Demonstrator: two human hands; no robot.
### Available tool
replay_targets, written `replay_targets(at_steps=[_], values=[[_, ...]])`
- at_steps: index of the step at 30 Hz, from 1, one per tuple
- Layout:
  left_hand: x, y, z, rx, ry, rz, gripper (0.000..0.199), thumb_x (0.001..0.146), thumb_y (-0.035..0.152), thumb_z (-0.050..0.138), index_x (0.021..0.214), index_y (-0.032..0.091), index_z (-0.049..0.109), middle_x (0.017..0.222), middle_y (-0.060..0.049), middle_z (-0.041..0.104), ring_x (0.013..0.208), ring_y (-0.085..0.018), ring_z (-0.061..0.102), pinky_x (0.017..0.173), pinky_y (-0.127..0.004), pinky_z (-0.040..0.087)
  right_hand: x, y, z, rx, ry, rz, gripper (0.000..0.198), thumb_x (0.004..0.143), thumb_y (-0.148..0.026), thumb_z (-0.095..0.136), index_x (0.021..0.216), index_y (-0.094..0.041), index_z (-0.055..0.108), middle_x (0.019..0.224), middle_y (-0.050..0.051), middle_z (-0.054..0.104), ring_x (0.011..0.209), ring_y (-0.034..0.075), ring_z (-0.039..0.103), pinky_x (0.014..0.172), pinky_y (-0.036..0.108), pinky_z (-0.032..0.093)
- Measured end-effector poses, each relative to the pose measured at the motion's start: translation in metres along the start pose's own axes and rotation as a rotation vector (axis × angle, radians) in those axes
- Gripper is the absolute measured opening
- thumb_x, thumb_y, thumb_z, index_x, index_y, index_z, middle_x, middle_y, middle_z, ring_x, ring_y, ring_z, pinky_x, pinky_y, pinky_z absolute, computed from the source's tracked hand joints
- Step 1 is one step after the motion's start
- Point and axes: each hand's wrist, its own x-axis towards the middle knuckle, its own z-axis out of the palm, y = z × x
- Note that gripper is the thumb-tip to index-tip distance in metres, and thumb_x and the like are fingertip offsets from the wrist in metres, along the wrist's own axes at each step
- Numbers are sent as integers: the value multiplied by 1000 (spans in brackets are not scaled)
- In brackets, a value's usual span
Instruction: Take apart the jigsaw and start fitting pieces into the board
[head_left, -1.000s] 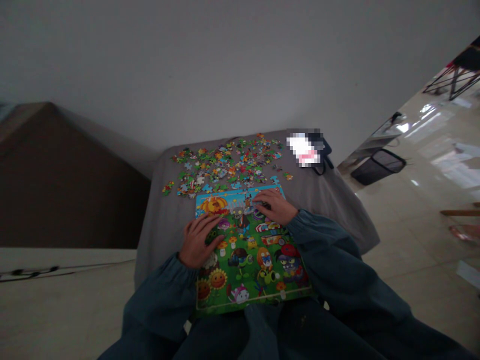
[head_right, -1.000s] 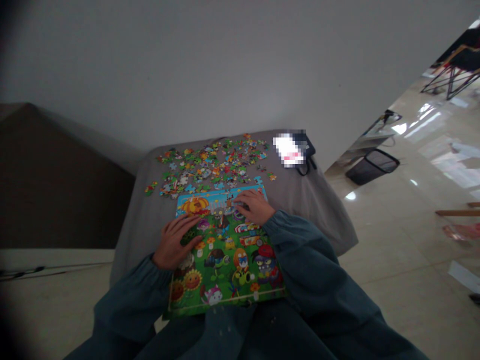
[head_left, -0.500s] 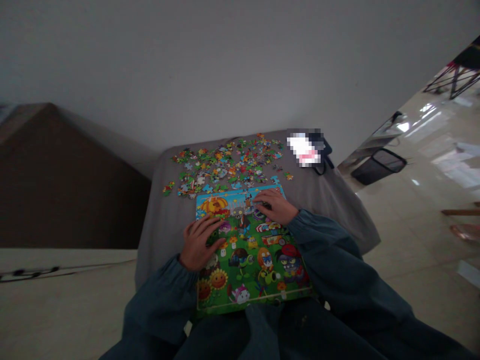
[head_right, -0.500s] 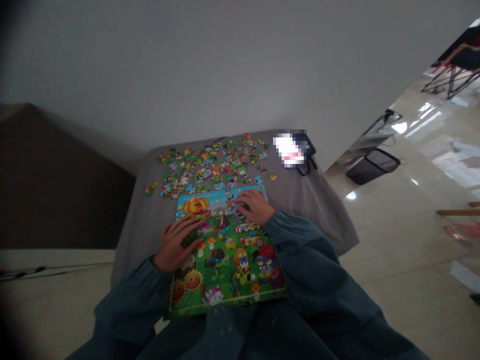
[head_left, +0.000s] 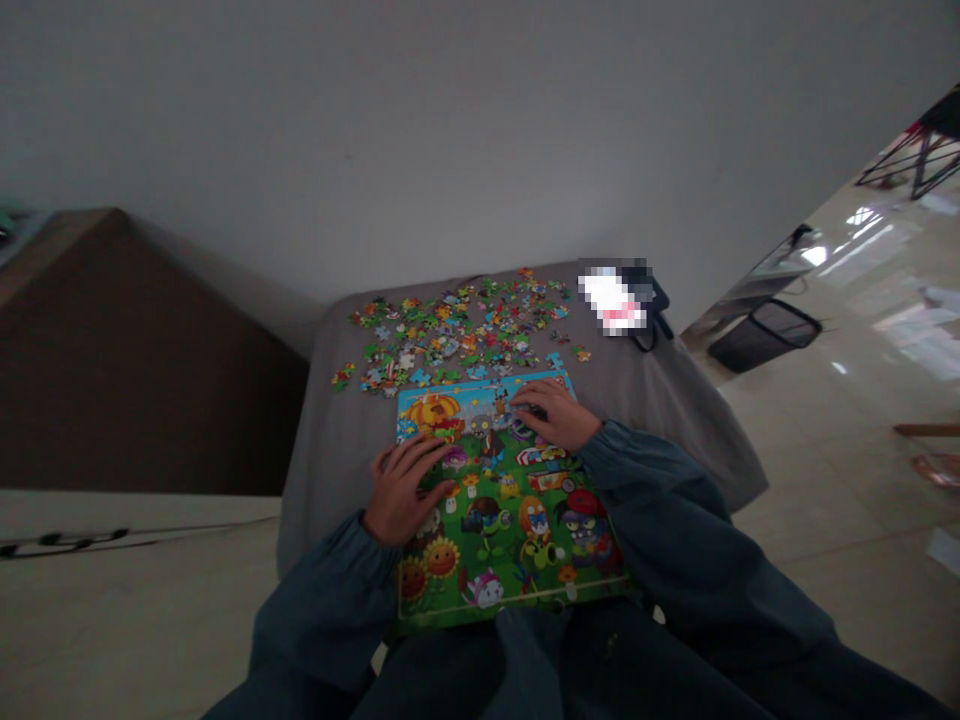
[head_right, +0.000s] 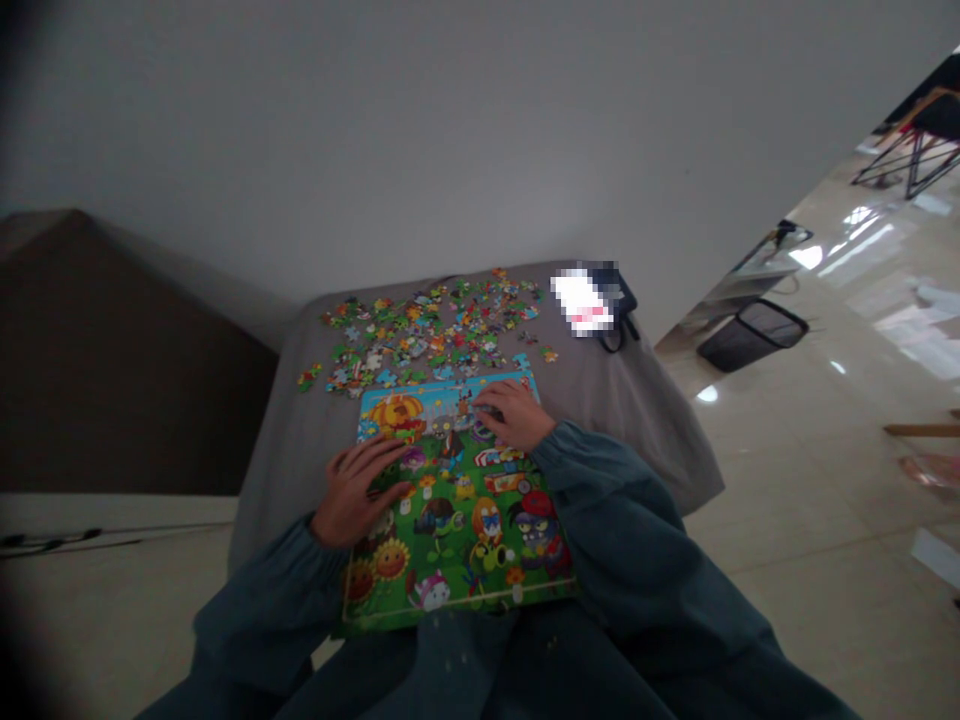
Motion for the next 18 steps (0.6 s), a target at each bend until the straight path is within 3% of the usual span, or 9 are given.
replay_targets(at_steps=[18], values=[[0, 0, -1, -4, 13, 3, 42, 92, 48, 60, 131, 34, 60, 136, -3, 63, 131, -31, 52, 104, -52, 33, 0, 0, -1, -7, -1, -6, 22, 93, -24, 57, 110, -20, 71, 112, 10, 69, 110, 27, 59, 98, 47, 44]])
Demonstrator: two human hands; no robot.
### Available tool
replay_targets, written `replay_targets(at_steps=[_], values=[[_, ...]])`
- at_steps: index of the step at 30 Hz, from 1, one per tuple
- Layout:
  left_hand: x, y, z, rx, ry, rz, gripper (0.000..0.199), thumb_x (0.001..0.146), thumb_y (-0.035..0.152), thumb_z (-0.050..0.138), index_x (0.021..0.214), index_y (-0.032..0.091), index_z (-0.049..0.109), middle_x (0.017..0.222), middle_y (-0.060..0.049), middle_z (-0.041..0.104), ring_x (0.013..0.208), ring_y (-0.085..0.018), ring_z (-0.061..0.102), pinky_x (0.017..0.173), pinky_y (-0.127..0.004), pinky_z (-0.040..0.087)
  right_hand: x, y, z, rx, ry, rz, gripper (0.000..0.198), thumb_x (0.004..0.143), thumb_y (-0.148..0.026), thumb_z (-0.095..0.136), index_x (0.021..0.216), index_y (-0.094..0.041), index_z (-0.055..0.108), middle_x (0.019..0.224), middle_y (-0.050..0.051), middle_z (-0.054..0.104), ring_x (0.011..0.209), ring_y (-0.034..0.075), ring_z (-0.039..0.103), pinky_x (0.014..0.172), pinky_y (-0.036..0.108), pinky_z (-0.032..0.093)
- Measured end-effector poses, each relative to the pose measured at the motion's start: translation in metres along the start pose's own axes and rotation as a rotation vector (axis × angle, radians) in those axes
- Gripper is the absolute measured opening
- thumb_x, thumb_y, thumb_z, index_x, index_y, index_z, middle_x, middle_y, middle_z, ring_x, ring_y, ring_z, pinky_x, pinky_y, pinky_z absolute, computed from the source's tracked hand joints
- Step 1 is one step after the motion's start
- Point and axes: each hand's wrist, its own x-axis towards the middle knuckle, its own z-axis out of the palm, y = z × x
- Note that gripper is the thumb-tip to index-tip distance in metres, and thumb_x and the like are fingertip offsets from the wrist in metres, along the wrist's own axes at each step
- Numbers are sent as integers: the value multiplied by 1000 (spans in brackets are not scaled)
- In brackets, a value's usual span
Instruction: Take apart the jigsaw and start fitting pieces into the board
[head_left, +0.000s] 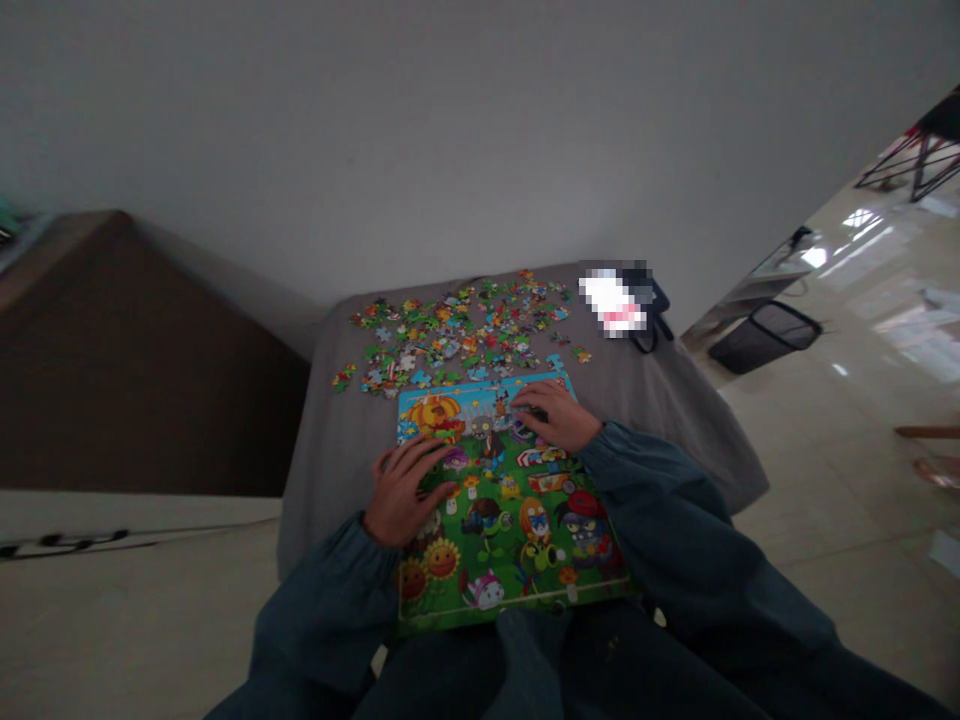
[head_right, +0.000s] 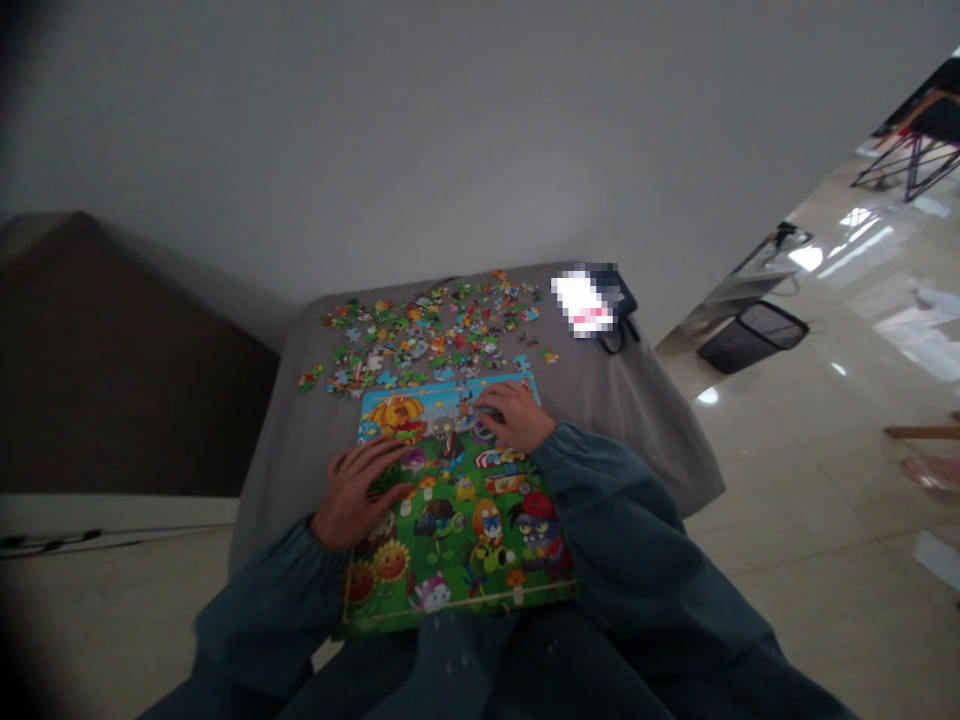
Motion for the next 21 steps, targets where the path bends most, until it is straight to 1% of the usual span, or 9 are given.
replay_targets(at_steps=[4, 7, 9, 11, 15, 18, 21], values=[[0, 0, -1, -12, 3, -1, 42, 93, 51, 57, 131, 33, 61, 137, -4, 62, 131, -31, 52, 104, -52, 33, 0, -1, 0, 2, -7, 4, 22, 93, -24, 56, 110, -19, 70, 113, 10, 69, 111, 27, 59, 99, 46, 44], [0, -6, -5, -15, 27, -3, 41, 95, 50, 53, 131, 32, 60, 137, -4, 62, 131, -30, 51, 104, -51, 32, 0, -1, 0, -1, 0, 5, 22, 93, -24, 56, 110, -19, 70, 113, 10, 69, 111, 27, 59, 98, 46, 44], [2, -15, -13, 2, 68, -18, 39, 96, 49, 50, 129, 32, 62, 136, -5, 63, 131, -29, 51, 104, -51, 32, 0, -1, 1, -1, 7, 5, 22, 93, -25, 56, 110, -20, 70, 112, 10, 69, 110, 27, 59, 98, 47, 44], [9, -27, -26, 26, 114, -28, 39, 96, 48, 48, 127, 30, 63, 134, -6, 64, 130, -29, 52, 105, -50, 32, 0, -1, 2, 4, 13, 12, 22, 94, -25, 56, 110, -21, 70, 111, 10, 69, 109, 26, 59, 99, 47, 44], [38, -45, -61, 63, 202, -26, 42, 94, 49, 47, 127, 29, 63, 133, -5, 65, 130, -27, 52, 109, -46, 32, 1, 0, 4, 37, 54, 25, 21, 92, -23, 55, 108, -22, 70, 109, 9, 69, 108, 26, 59, 97, 47, 45], [70, -51, -85, 100, 270, -24, 40, 94, 46, 47, 126, 28, 64, 132, -3, 65, 131, -26, 51, 112, -44, 29, 2, 1, 7, 1, 150, 46, 23, 88, -16, 56, 103, -23, 71, 108, 9, 67, 108, 26, 57, 98, 49, 43], [104, -61, -96, 108, 302, -63, 39, 94, 43, 47, 127, 28, 63, 134, -2, 63, 133, -25, 48, 114, -42, 28, 4, 2, 10, -78, 229, 100, 27, 84, -13, 57, 104, -23, 71, 113, 10, 65, 110, 28, 54, 99, 51, 41]])
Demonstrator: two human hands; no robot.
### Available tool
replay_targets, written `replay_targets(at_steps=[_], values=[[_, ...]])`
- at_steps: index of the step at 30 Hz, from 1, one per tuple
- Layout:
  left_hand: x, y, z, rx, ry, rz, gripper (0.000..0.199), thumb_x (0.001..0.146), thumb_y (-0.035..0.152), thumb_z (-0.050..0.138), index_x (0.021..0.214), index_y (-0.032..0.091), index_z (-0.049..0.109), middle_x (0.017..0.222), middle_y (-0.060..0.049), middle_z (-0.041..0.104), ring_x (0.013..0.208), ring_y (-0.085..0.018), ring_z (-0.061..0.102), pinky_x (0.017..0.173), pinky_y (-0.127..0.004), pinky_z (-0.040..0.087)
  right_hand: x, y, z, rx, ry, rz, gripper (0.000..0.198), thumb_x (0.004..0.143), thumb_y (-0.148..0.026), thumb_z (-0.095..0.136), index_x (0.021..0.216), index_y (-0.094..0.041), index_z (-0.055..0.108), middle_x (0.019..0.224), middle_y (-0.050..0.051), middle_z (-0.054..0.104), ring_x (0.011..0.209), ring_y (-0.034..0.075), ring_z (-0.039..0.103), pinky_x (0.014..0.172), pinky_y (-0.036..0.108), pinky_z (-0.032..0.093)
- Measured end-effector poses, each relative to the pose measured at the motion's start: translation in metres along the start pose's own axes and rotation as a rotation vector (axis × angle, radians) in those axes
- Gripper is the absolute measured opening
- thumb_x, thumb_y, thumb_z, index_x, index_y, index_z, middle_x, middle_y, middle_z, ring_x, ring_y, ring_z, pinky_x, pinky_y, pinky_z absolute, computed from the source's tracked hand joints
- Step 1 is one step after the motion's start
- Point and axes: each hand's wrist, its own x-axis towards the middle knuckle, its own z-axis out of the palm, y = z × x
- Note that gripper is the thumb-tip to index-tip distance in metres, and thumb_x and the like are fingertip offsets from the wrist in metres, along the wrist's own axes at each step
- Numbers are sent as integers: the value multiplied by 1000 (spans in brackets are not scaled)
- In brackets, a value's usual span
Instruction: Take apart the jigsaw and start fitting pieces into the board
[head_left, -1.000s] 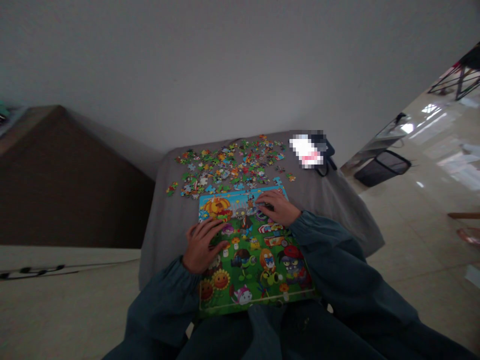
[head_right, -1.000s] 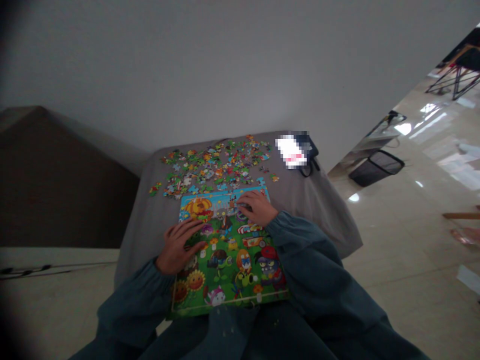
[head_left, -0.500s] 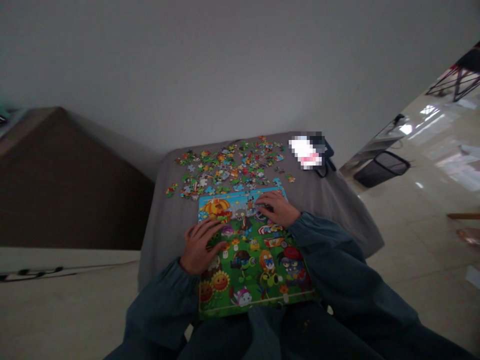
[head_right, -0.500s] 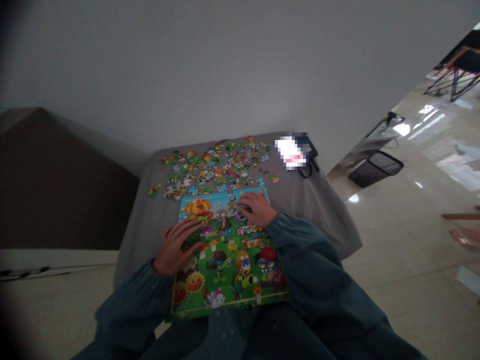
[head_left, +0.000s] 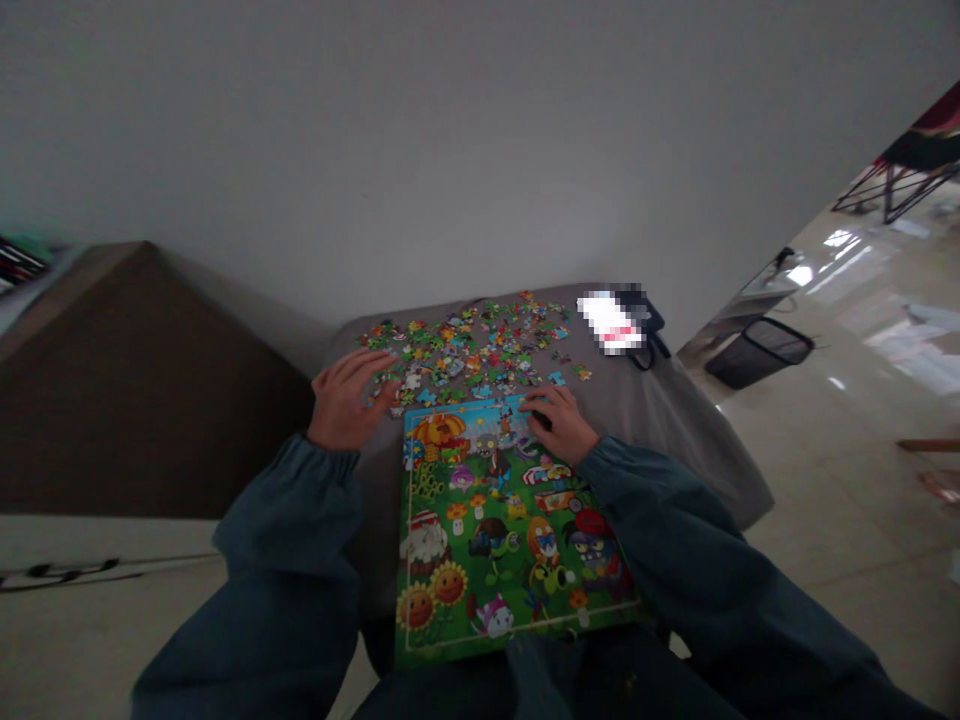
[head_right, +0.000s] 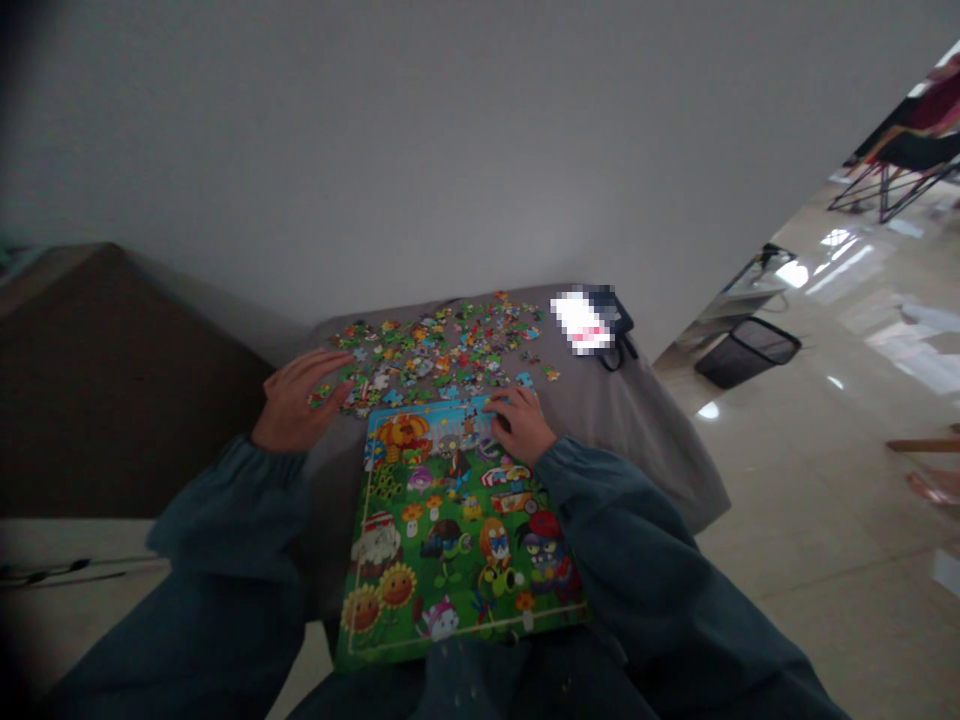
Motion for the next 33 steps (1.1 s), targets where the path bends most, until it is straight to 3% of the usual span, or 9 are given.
replay_targets(at_steps=[5, 11, 18, 27, 33], values=[[30, -24, 37, 10, -58, -147, 34, 92, 37, 53, 123, 28, 66, 135, -3, 62, 132, -27, 47, 112, -47, 31, 3, 3, 4, 8, 12, 46, 26, 83, -14, 59, 104, -22, 71, 112, 9, 65, 111, 27, 53, 99, 49, 40], [18, -49, 78, -21, -102, -214, 35, 93, 42, 52, 122, 31, 67, 139, -3, 58, 136, -31, 41, 110, -53, 31, 4, 5, 4, 34, 3, 63, 23, 83, -14, 61, 101, -23, 71, 108, 7, 67, 108, 25, 55, 100, 48, 40], [8, -62, 82, -18, -210, -260, 44, 89, 55, 55, 125, 32, 66, 145, -5, 53, 140, -36, 32, 108, -61, 27, 3, 0, 1, 12, -36, 49, 20, 85, -15, 60, 100, -23, 71, 107, 8, 67, 107, 26, 56, 98, 48, 42], [9, -63, 81, -68, -186, -266, 33, 85, 50, 66, 110, 29, 71, 139, -5, 59, 138, -35, 35, 108, -56, 27, 4, -1, -2, 39, -57, 32, 19, 86, -16, 58, 99, -23, 71, 107, 9, 67, 104, 25, 58, 96, 47, 44], [14, -61, 84, -72, -179, -287, 33, 90, 44, 62, 112, 21, 70, 105, -6, 73, 109, -30, 60, 102, -52, 33, 4, -1, -2, 53, -68, 30, 21, 86, -15, 57, 99, -24, 72, 107, 8, 67, 104, 24, 58, 97, 47, 44]])
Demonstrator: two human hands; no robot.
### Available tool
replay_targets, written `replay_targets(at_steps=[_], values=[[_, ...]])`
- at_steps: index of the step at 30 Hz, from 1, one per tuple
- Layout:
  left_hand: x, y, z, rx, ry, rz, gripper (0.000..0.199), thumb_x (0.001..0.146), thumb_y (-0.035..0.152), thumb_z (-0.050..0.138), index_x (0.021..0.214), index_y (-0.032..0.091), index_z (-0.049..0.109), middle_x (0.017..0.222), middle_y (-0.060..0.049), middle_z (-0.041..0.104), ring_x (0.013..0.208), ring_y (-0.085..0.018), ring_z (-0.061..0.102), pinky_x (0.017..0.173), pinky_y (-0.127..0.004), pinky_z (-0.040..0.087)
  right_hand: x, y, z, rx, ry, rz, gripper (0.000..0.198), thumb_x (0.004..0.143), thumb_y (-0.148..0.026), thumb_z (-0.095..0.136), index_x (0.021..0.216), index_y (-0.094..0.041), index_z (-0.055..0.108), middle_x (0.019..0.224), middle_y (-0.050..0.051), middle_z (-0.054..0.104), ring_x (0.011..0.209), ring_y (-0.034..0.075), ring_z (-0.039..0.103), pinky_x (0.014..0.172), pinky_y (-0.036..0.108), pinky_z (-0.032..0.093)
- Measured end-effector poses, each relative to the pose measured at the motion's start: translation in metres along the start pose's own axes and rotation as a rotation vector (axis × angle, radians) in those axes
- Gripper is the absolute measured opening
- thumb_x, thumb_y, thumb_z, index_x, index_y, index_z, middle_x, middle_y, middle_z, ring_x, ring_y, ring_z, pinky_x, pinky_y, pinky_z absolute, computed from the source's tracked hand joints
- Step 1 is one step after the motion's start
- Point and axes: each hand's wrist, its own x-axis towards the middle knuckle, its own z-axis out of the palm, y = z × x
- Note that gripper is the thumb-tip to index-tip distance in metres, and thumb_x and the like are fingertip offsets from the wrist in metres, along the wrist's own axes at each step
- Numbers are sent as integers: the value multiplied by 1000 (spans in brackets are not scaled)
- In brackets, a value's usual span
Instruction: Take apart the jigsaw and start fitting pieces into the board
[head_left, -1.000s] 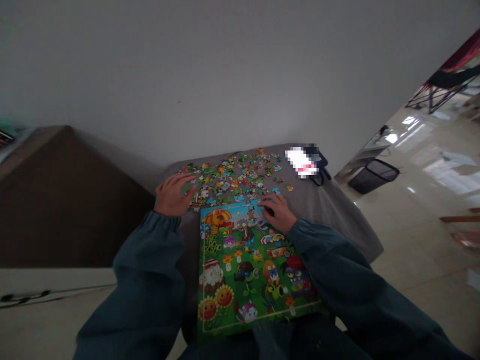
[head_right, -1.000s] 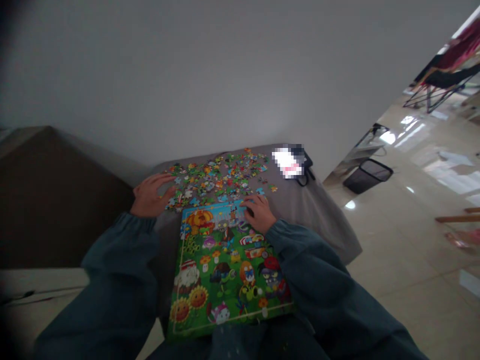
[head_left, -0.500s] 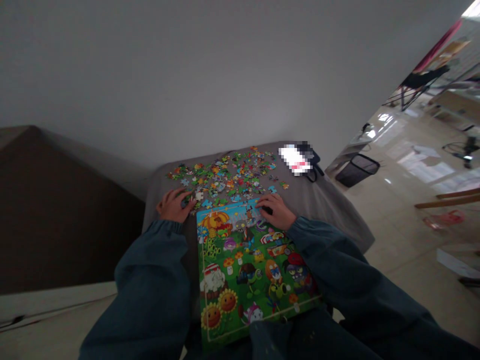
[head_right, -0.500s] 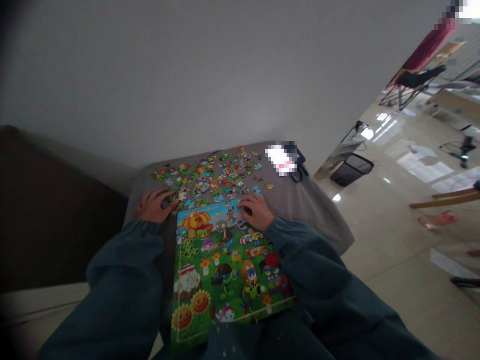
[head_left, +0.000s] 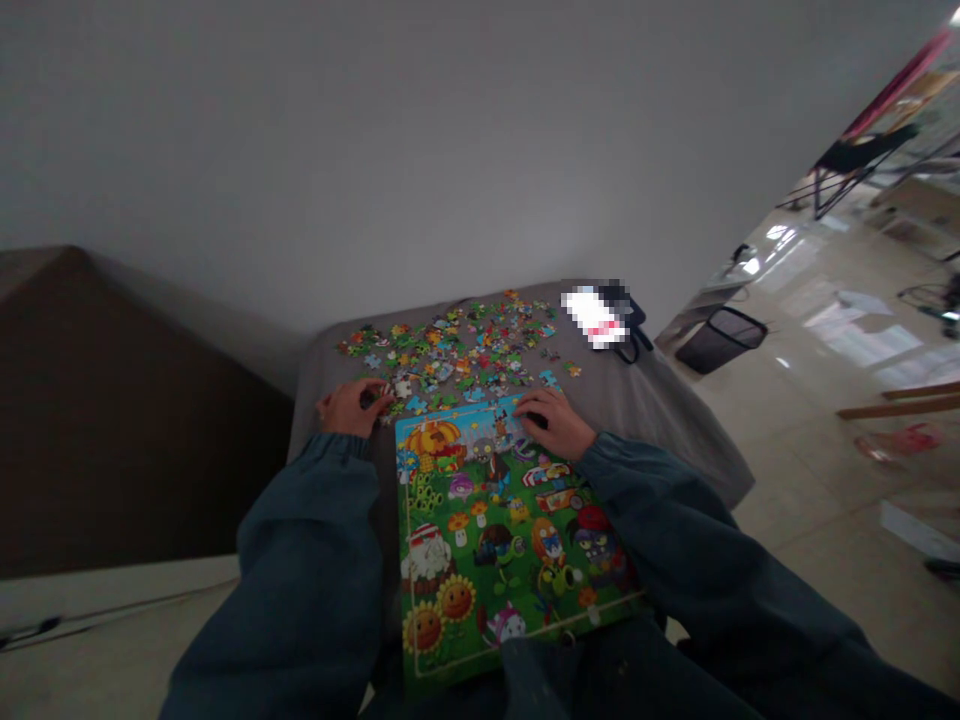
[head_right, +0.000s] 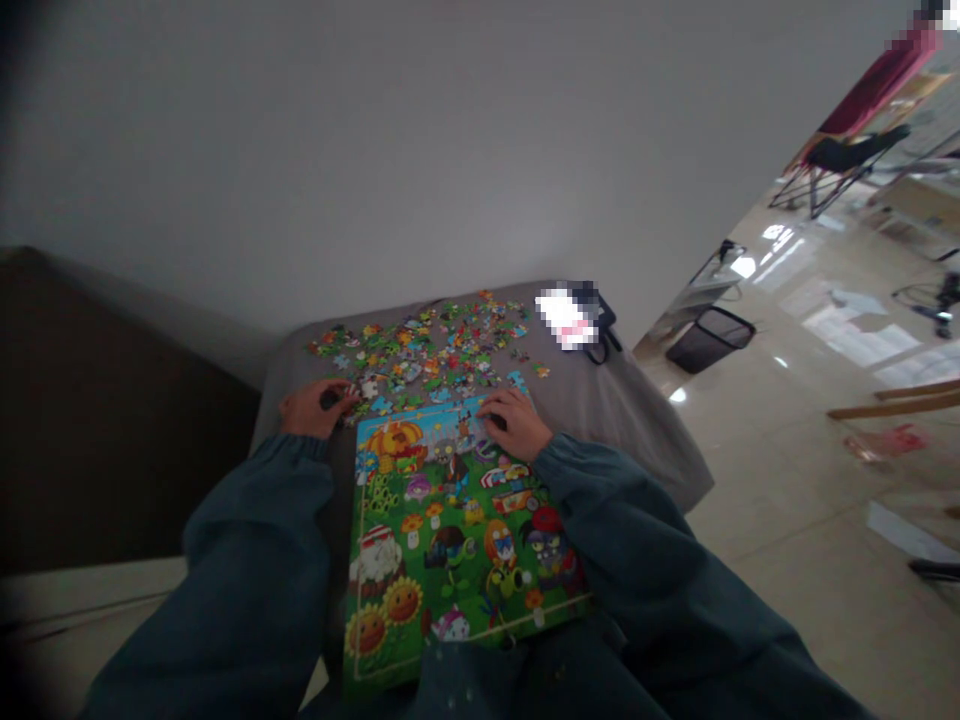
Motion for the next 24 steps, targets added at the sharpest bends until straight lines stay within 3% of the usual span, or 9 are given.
replay_targets(at_steps=[3, 8, 12, 18, 24], values=[[5, 4, 2, -14, 19, 74, 29, 93, 39, 57, 114, 22, 70, 107, -5, 73, 110, -28, 60, 105, -50, 31, 0, 0, 1, 1, 1, 0, 21, 86, -14, 58, 99, -23, 72, 106, 8, 67, 104, 24, 58, 96, 46, 44], [15, 10, 8, -53, -1, 160, 37, 94, 36, 54, 127, 23, 64, 119, -7, 70, 115, -25, 58, 101, -39, 39, 1, 0, 1, -5, 8, -1, 19, 86, -14, 59, 97, -23, 72, 105, 8, 67, 104, 25, 58, 96, 46, 45], [16, 11, 12, -33, -34, 203, 40, 91, 41, 59, 127, 24, 65, 125, -7, 68, 121, -28, 53, 105, -43, 35, 1, 0, 0, 5, -2, -15, 20, 85, -13, 59, 98, -22, 71, 105, 8, 68, 103, 24, 58, 96, 46, 45], [13, 12, 8, -69, -38, 198, 48, 84, 39, 69, 129, 24, 63, 118, -6, 71, 118, -29, 55, 103, -45, 36, 1, 0, -1, 17, -8, -17, 21, 85, -13, 58, 98, -22, 71, 105, 8, 68, 103, 25, 58, 95, 46, 46], [14, 17, 4, -41, -78, 85, 53, 81, 41, 71, 130, 24, 62, 113, -7, 71, 118, -31, 55, 102, -47, 36, 1, 0, -1, 26, -12, -7, 21, 85, -12, 58, 98, -22, 71, 105, 8, 68, 103, 24, 57, 96, 46, 45]])
